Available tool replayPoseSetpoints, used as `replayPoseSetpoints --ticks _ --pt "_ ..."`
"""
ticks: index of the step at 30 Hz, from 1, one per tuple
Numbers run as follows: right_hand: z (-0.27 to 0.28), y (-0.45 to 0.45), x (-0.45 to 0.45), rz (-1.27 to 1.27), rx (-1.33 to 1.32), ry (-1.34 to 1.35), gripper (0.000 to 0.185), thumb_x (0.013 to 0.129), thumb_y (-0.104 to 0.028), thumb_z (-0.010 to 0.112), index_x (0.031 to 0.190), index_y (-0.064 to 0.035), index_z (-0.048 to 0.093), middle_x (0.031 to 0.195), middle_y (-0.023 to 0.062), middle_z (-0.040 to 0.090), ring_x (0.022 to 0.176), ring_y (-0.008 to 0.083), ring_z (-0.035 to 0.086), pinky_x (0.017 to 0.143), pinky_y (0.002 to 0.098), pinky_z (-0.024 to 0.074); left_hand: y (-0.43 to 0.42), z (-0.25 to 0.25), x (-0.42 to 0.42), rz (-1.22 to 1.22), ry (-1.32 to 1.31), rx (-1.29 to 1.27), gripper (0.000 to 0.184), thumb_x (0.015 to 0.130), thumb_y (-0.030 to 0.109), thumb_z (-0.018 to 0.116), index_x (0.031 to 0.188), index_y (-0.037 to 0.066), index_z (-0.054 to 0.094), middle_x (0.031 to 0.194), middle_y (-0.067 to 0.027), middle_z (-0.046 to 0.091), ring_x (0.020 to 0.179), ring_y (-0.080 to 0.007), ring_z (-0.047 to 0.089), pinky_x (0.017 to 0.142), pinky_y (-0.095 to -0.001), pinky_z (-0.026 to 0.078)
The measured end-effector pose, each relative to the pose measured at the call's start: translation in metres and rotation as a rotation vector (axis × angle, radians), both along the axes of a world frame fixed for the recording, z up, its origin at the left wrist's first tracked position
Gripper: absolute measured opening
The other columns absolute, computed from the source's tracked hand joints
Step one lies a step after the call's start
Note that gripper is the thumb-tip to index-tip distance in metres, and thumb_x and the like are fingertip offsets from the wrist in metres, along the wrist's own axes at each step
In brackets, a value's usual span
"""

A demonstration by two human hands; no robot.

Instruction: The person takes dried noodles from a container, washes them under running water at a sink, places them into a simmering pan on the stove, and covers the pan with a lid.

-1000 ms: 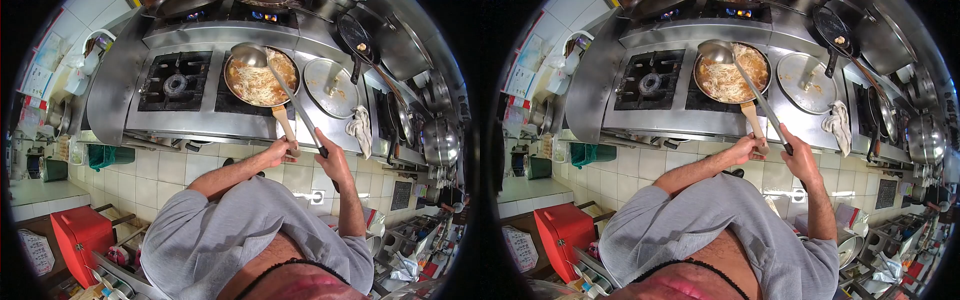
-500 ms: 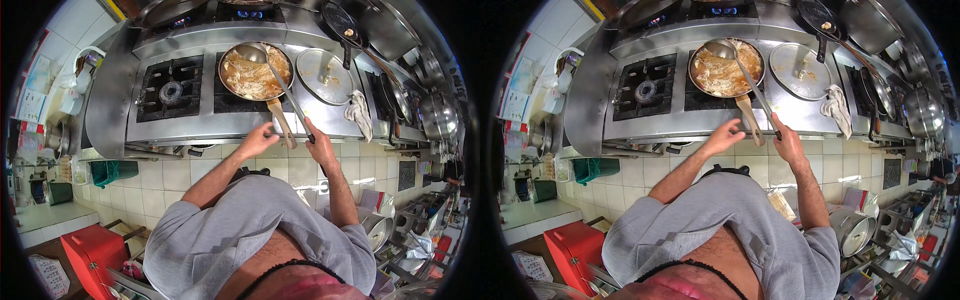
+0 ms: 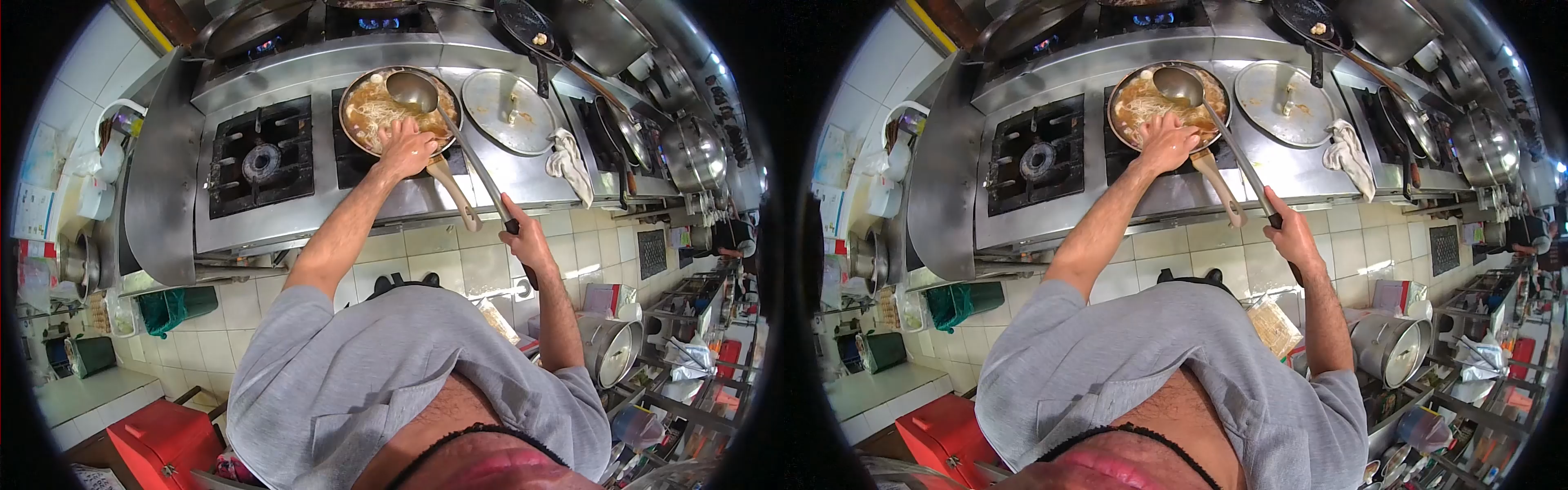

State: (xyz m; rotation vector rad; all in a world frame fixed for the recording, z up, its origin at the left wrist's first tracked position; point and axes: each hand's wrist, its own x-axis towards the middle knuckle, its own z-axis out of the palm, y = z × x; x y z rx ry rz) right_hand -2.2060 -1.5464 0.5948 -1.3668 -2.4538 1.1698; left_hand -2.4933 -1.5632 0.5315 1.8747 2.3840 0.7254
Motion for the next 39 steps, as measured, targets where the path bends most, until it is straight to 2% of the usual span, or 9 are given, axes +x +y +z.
replayPoseSetpoints --ticks 9,11,16,18,25,28,31,35,39 --pt "0.001 0.025 0.024 -0.068 0.041 0.148 0.071 0.069 0.004 0.061 0.135 -0.0108 0.037 0.077 0.0111 0.056 0.066 0.0151 0.048 0.067 0.0273 0.0440 0.063 -0.025 0.000 0.048 0.045 -0.405 0.059 0.088 0.060 0.032 0.108 0.015 0.064 0.126 -0.0157 0.036 0.123 -0.0303 0.024 0.102 -0.0558 0.006" --pt "-0.011 0.038 0.031 0.001 0.132 0.231 0.074 0.070 0.006 0.058 0.137 -0.0141 0.035 0.064 0.0018 0.047 0.048 0.0083 0.041 0.046 0.0255 0.0391 0.052 0.015 0.003 0.045 -0.060 -0.434 0.063 0.087 0.061 0.032 0.108 0.011 0.064 0.135 -0.0158 0.030 0.127 -0.0293 0.020 0.101 -0.0583 0.007" --pt "-0.001 0.049 0.022 -0.017 0.018 0.176 0.072 0.071 0.005 0.058 0.137 -0.0134 0.035 0.063 0.0030 0.048 0.051 0.0086 0.043 0.050 0.0249 0.0406 -0.006 0.068 -0.006 -0.288 -1.232 0.278 0.064 0.094 0.050 0.024 0.113 -0.002 0.057 0.107 -0.0054 0.050 0.099 -0.0148 0.038 0.089 -0.0244 0.026" --pt "-0.002 0.048 0.017 -0.020 -0.064 0.114 0.071 0.072 0.004 0.058 0.137 -0.0133 0.035 0.064 0.0052 0.049 0.054 0.0098 0.046 0.054 0.0250 0.0429 -0.045 0.109 0.004 -0.610 -1.400 0.517 0.067 0.095 0.051 0.019 0.114 -0.001 0.057 0.096 -0.0057 0.044 0.101 -0.0160 0.039 0.091 -0.0323 0.029" --pt "-0.007 0.049 -0.010 0.024 -0.231 0.022 0.069 0.073 0.007 0.055 0.137 -0.0125 0.035 0.071 0.0064 0.055 0.059 0.0117 0.053 0.055 0.0275 0.0467 -0.109 0.186 0.030 -1.398 -1.056 0.807 0.063 0.085 0.068 0.025 0.084 0.025 0.070 0.100 -0.0029 0.039 0.092 -0.0183 0.031 0.087 -0.0372 0.023" --pt "-0.006 0.053 -0.013 0.220 0.235 0.028 0.071 0.071 0.009 0.056 0.135 -0.0158 0.037 0.089 0.0134 0.057 0.072 0.0224 0.054 0.066 0.0339 0.0458 -0.124 0.204 0.032 -1.558 -0.788 0.766 0.061 0.084 0.068 0.027 0.080 0.027 0.072 0.098 -0.0020 0.043 0.089 -0.0185 0.032 0.084 -0.0374 0.024" --pt "-0.007 0.051 -0.024 0.243 0.372 0.009 0.072 0.071 0.010 0.054 0.135 -0.0184 0.038 0.084 0.0135 0.055 0.069 0.0274 0.054 0.064 0.0380 0.0449 -0.150 0.212 0.052 -1.185 -1.276 0.833 0.060 0.085 0.067 0.029 0.082 0.026 0.072 0.097 -0.0023 0.045 0.088 -0.0186 0.033 0.078 -0.0369 0.025" --pt "-0.006 0.054 -0.034 0.319 0.503 -0.177 0.071 0.071 0.009 0.051 0.134 -0.0224 0.038 0.081 0.0135 0.053 0.071 0.0310 0.056 0.066 0.0418 0.0452 -0.148 0.188 0.048 -1.204 -1.242 0.725 0.057 0.085 0.064 0.035 0.089 0.019 0.070 0.099 -0.0050 0.045 0.091 -0.0207 0.035 0.077 -0.0363 0.030" --pt "0.023 0.039 -0.024 0.312 0.469 -0.126 0.071 0.072 0.009 0.051 0.134 -0.0229 0.038 0.079 0.0138 0.052 0.071 0.0313 0.055 0.065 0.0415 0.0450 -0.118 0.094 0.045 -0.600 -1.417 0.250 0.053 0.087 0.049 0.050 0.110 0.002 0.058 0.097 -0.0082 0.050 0.086 -0.0158 0.043 0.080 -0.0336 0.039"
